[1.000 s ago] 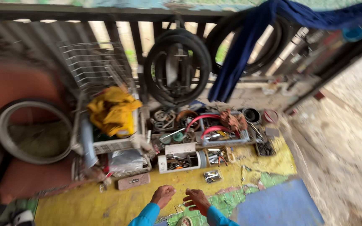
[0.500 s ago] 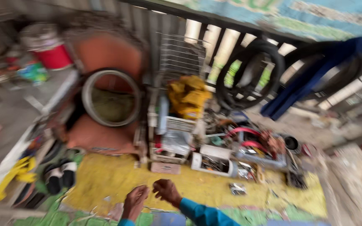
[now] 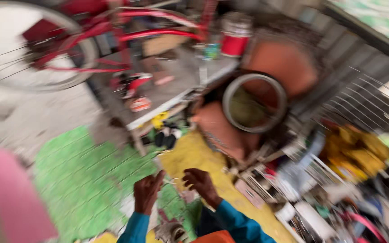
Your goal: The person works on the rear wheel of a red bicycle, using pliers on the wheel hub area. They then hold the wheel steady and work around the rim and spokes by hand, repeatedly manipulating components at the wheel hub.
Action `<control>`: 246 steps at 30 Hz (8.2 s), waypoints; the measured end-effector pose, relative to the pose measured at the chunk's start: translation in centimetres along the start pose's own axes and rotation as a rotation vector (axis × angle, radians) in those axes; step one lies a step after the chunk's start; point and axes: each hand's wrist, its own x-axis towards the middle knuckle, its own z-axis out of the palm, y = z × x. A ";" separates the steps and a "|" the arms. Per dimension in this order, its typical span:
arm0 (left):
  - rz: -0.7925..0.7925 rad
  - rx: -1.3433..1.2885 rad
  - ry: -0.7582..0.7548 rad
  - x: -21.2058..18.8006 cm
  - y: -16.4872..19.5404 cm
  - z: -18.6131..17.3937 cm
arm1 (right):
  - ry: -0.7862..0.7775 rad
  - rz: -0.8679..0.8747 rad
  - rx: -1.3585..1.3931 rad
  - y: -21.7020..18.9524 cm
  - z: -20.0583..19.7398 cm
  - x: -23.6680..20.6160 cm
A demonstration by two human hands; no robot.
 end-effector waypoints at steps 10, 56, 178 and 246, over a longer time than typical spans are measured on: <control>0.728 0.122 0.124 2.0 14.1 -14.2 | -0.088 0.096 -0.143 -1.0 9.9 17.7; 0.857 0.554 -0.063 53.7 23.2 -45.9 | 0.412 0.360 0.826 -1.7 32.3 56.3; 0.490 0.247 -0.642 61.4 26.3 -35.9 | 0.535 -0.349 0.053 -21.6 45.9 57.6; 0.384 0.089 -0.633 62.8 23.2 -35.4 | 0.521 -0.290 -0.565 -28.1 43.9 56.5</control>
